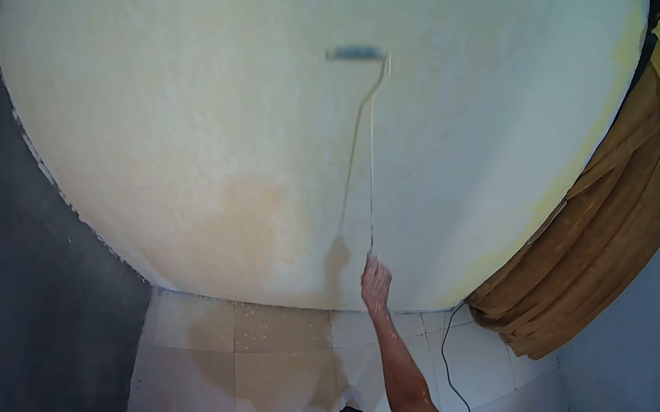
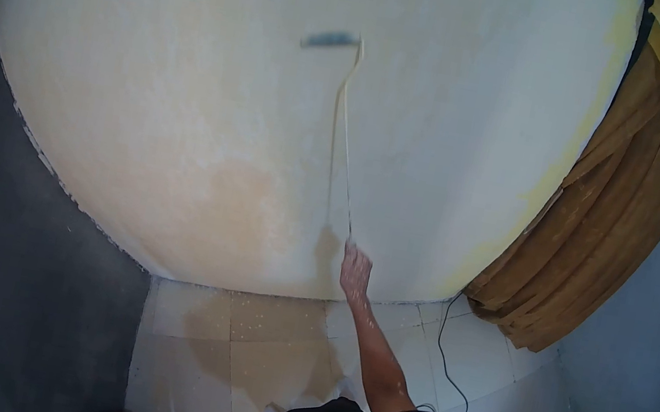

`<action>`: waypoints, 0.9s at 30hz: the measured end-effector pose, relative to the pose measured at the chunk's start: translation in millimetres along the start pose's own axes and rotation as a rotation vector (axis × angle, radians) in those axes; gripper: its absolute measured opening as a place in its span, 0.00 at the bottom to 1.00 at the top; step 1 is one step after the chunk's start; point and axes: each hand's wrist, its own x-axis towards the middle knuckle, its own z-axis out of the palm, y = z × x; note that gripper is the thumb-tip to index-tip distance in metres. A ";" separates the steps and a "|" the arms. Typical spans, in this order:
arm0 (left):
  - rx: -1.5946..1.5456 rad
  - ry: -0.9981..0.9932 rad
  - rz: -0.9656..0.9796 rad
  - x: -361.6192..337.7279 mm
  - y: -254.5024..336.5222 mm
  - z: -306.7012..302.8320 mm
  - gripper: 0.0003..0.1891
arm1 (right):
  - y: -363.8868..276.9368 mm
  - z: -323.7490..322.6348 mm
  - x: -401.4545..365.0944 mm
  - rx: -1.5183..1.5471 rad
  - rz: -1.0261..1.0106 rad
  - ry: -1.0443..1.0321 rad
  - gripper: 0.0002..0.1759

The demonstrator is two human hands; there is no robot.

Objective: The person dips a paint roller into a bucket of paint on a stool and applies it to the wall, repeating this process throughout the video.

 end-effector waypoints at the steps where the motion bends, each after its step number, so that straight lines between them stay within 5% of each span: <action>1: 0.017 0.012 0.016 -0.1 -2.1 0.0 0.25 | 4.5 -0.7 21.8 0.003 -0.003 -0.004 0.18; 3: 0.048 0.037 0.050 3.4 -7.8 -0.9 0.23 | 9.0 -2.4 49.2 0.656 0.759 -0.615 0.21; 4: 0.063 0.050 0.069 5.9 -10.2 -2.1 0.22 | 9.5 8.5 32.3 0.658 0.754 -0.619 0.21; 6: 0.094 0.074 0.113 10.8 -12.4 -5.1 0.21 | -2.9 31.7 -28.1 -0.005 0.001 -0.070 0.24; 9: 0.365 0.060 0.169 4.6 -23.6 -13.7 0.22 | -30.3 37.3 -135.7 -0.059 0.057 -0.271 0.22; 13: 0.911 0.025 0.277 2.3 -31.9 -18.2 0.24 | -69.6 -9.0 -188.2 0.535 0.941 -0.707 0.21; 16: 0.931 -0.051 0.173 4.6 -19.5 -21.6 0.25 | -75.5 4.1 -177.8 0.511 0.814 -0.638 0.16; 18: 0.870 -0.049 0.222 9.0 -16.2 -21.1 0.25 | -78.0 32.8 -154.7 0.177 0.289 -0.229 0.17; 19: 0.842 -0.051 0.242 9.6 -17.1 -23.0 0.25 | -83.5 19.4 -103.7 0.218 0.216 -0.158 0.22; 20: 0.817 -0.056 0.261 8.8 -18.5 -25.6 0.25 | -80.6 25.8 -68.1 0.287 0.215 -0.150 0.22; 21: 0.793 -0.063 0.281 8.8 -19.9 -27.9 0.26 | -88.4 7.1 -11.4 0.570 0.528 -0.214 0.12; 22: 0.770 -0.072 0.300 8.8 -20.6 -30.8 0.26 | -88.7 13.4 25.4 0.231 0.283 0.194 0.19; 24: 0.724 -0.087 0.340 9.5 -21.1 -37.8 0.26 | -77.5 -16.2 91.9 0.783 0.776 -0.162 0.21; 27: 0.602 -0.096 0.351 5.7 -26.8 -45.8 0.25 | -44.0 9.8 86.1 0.853 0.901 -0.127 0.10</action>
